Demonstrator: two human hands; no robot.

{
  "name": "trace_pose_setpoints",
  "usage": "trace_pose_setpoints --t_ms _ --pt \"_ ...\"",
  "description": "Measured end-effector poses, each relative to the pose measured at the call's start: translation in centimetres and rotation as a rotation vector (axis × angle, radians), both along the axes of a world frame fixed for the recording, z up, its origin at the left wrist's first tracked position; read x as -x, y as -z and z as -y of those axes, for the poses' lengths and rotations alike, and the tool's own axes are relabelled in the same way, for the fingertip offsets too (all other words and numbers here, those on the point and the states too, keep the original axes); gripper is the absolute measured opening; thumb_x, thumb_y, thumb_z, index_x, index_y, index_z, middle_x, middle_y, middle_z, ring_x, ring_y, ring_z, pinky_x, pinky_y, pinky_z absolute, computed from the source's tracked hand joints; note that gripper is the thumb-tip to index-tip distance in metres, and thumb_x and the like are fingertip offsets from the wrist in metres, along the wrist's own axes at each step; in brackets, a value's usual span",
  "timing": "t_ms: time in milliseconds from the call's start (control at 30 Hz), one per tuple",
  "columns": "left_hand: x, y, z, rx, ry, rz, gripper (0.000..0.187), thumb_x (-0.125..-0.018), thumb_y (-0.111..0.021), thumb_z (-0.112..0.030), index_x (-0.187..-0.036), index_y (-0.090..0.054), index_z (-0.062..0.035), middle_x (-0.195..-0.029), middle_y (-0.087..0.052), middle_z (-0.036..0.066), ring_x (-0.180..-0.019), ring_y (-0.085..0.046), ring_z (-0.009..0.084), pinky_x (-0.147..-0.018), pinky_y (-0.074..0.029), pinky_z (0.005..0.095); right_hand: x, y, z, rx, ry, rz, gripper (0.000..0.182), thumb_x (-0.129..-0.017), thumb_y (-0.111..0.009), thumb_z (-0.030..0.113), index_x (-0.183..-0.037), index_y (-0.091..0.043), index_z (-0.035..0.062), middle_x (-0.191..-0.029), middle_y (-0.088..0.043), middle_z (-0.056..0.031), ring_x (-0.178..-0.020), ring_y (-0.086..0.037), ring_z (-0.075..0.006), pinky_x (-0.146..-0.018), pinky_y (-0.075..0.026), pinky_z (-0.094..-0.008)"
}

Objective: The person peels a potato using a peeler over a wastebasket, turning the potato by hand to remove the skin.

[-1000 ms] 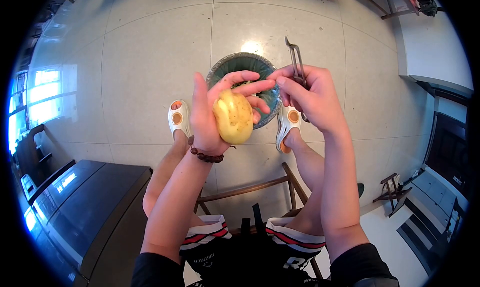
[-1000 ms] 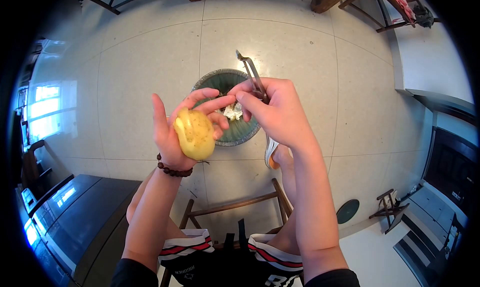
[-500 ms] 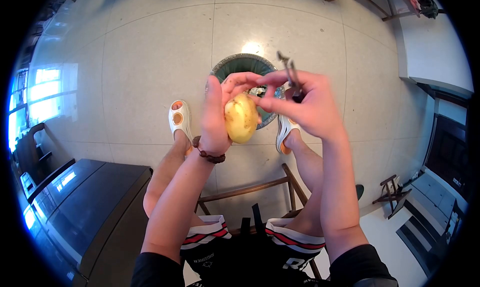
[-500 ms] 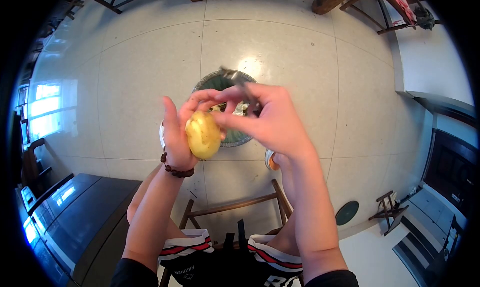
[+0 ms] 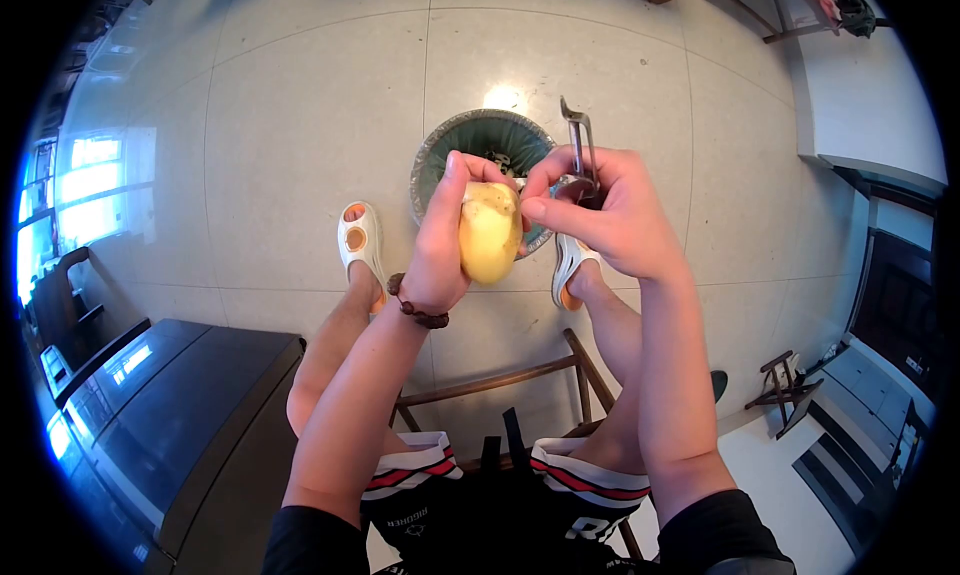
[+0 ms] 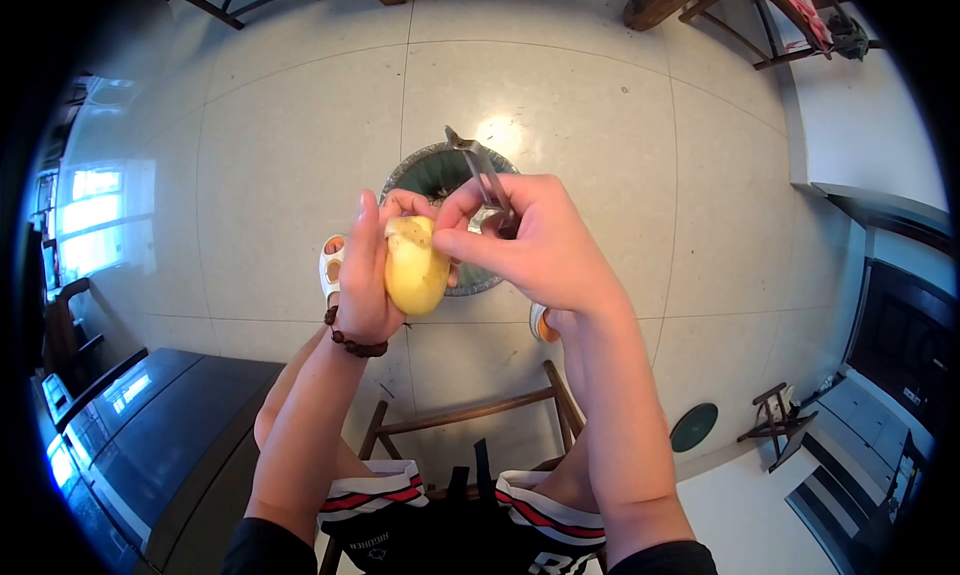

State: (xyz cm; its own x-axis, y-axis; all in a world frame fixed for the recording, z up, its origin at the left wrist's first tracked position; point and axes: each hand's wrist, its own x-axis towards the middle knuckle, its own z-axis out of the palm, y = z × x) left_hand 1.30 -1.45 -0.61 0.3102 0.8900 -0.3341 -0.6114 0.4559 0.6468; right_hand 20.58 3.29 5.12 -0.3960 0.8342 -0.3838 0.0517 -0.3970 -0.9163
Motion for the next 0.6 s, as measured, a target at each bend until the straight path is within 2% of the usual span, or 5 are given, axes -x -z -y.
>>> trace_pose_setpoints --t_ms 200,267,400,467,600 --pt "-0.4 -0.4 -0.2 -0.024 -0.037 -0.014 0.045 -0.114 -0.036 -0.051 -0.113 -0.053 -0.0085 -0.104 -0.063 0.007 -0.086 -0.064 0.0138 -0.072 -0.055 0.0293 1.1 -0.9 0.1 -0.136 -0.075 0.195 0.03 -0.08 -0.089 0.011 -0.107 -0.077 0.0061 -0.084 -0.066 0.0052 -0.062 -0.044 -0.0017 -0.057 -0.036 -0.0205" --pt "-0.7 -0.1 -0.2 -0.104 -0.073 -0.251 0.036 -0.115 -0.039 -0.042 -0.113 -0.054 -0.0084 -0.104 -0.063 0.006 -0.083 -0.063 0.0129 -0.071 -0.053 0.0274 1.4 -0.6 0.3 -0.19 -0.064 0.202 0.029 -0.081 -0.088 0.013 -0.106 -0.077 0.0047 -0.084 -0.064 0.0048 -0.063 -0.044 -0.0026 -0.058 -0.037 -0.0211" --pt "-0.4 0.0 -0.1 -0.095 -0.042 -0.234 0.028 -0.114 -0.043 -0.034 -0.116 -0.053 -0.0081 -0.105 -0.062 0.007 -0.089 -0.063 0.0124 -0.072 -0.052 0.0265 1.6 0.7 0.4 -0.291 -0.025 0.25 0.022 -0.085 -0.085 0.015 -0.101 -0.078 0.0021 -0.083 -0.065 0.0029 -0.066 -0.049 -0.0033 -0.06 -0.039 -0.0218" --pt "0.1 0.1 -0.2 -0.037 0.053 -0.257 0.033 -0.114 -0.041 -0.034 -0.124 -0.051 -0.0041 -0.112 -0.061 0.012 -0.098 -0.065 0.0189 -0.078 -0.058 0.036 1.4 0.3 0.2 -0.223 0.032 0.262 0.021 -0.086 -0.084 0.016 -0.1 -0.078 0.0016 -0.082 -0.067 0.0019 -0.067 -0.051 -0.0032 -0.06 -0.041 -0.0222" --pt "-0.1 0.2 -0.2 0.084 -0.075 -0.058 0.03 -0.112 -0.048 -0.032 -0.123 -0.052 -0.0043 -0.112 -0.062 0.013 -0.099 -0.067 0.0215 -0.081 -0.058 0.0382 -0.1 1.0 -0.8 -0.176 0.26 0.284 0.019 -0.089 -0.081 0.015 -0.1 -0.078 0.0001 -0.081 -0.073 -0.0034 -0.07 -0.06 -0.0067 -0.063 -0.047 -0.0261"
